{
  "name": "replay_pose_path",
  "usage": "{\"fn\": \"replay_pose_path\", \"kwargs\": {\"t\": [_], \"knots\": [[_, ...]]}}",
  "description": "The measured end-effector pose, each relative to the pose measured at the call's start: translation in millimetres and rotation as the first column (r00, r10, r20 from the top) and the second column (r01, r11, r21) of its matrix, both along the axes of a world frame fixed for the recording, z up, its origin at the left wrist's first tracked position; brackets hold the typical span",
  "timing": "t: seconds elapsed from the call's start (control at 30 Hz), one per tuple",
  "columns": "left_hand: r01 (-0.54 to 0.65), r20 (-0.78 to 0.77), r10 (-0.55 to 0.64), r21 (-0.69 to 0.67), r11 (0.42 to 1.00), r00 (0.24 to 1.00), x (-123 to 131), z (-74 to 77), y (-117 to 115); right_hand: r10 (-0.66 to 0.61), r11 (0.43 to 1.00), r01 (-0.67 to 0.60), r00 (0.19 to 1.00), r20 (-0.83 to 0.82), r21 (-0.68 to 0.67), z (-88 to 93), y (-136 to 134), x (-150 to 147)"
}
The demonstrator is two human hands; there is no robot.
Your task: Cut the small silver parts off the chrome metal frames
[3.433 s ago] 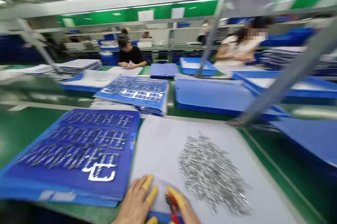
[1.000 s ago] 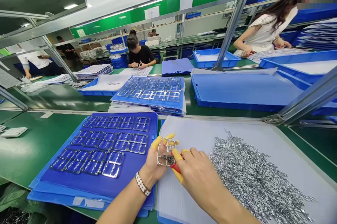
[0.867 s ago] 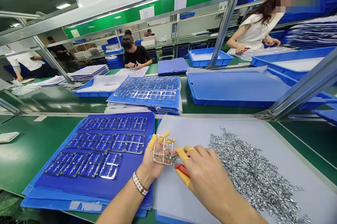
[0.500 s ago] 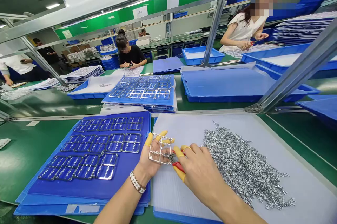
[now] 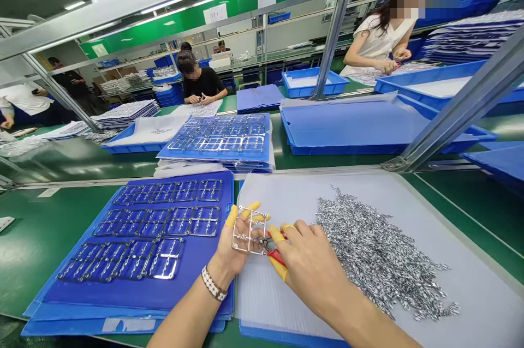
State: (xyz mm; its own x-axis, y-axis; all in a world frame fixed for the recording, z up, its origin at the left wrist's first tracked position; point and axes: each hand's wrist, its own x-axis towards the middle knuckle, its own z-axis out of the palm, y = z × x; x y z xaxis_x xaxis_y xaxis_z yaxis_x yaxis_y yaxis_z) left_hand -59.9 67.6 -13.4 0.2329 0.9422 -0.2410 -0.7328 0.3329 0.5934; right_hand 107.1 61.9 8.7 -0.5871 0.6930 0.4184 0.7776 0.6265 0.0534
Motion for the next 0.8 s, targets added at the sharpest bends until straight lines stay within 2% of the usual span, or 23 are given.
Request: {"fn": "replay_pose_path", "kwargs": {"t": [0.23, 0.37, 0.6, 0.8], "knots": [[-0.018, -0.045, 0.018, -0.004, 1.000, 0.999, -0.1, -1.2, 0.6, -0.025, 1.000, 0.024, 0.995, 0.099, 0.018, 2.0, -4.6, -2.6], [0.029, 0.007, -0.029, 0.030, 0.999, 1.000, -1.7, -2.5, -1.0, -0.011, 0.999, 0.009, 0.999, 0.039, 0.039, 5.7, -4.6, 1.1], [0.067, 0.031, -0.067, 0.010, 0.998, 0.997, -5.2, -7.9, -1.0, 0.002, 0.998, -0.005, 0.999, -0.042, -0.064, 18.1, 2.9, 12.1], [0.090, 0.016, -0.090, 0.017, 0.996, 0.996, -2.8, -11.7, -2.0, -0.067, 0.995, 0.068, 0.998, 0.016, -0.079, 16.8, 14.6, 9.2]]}}
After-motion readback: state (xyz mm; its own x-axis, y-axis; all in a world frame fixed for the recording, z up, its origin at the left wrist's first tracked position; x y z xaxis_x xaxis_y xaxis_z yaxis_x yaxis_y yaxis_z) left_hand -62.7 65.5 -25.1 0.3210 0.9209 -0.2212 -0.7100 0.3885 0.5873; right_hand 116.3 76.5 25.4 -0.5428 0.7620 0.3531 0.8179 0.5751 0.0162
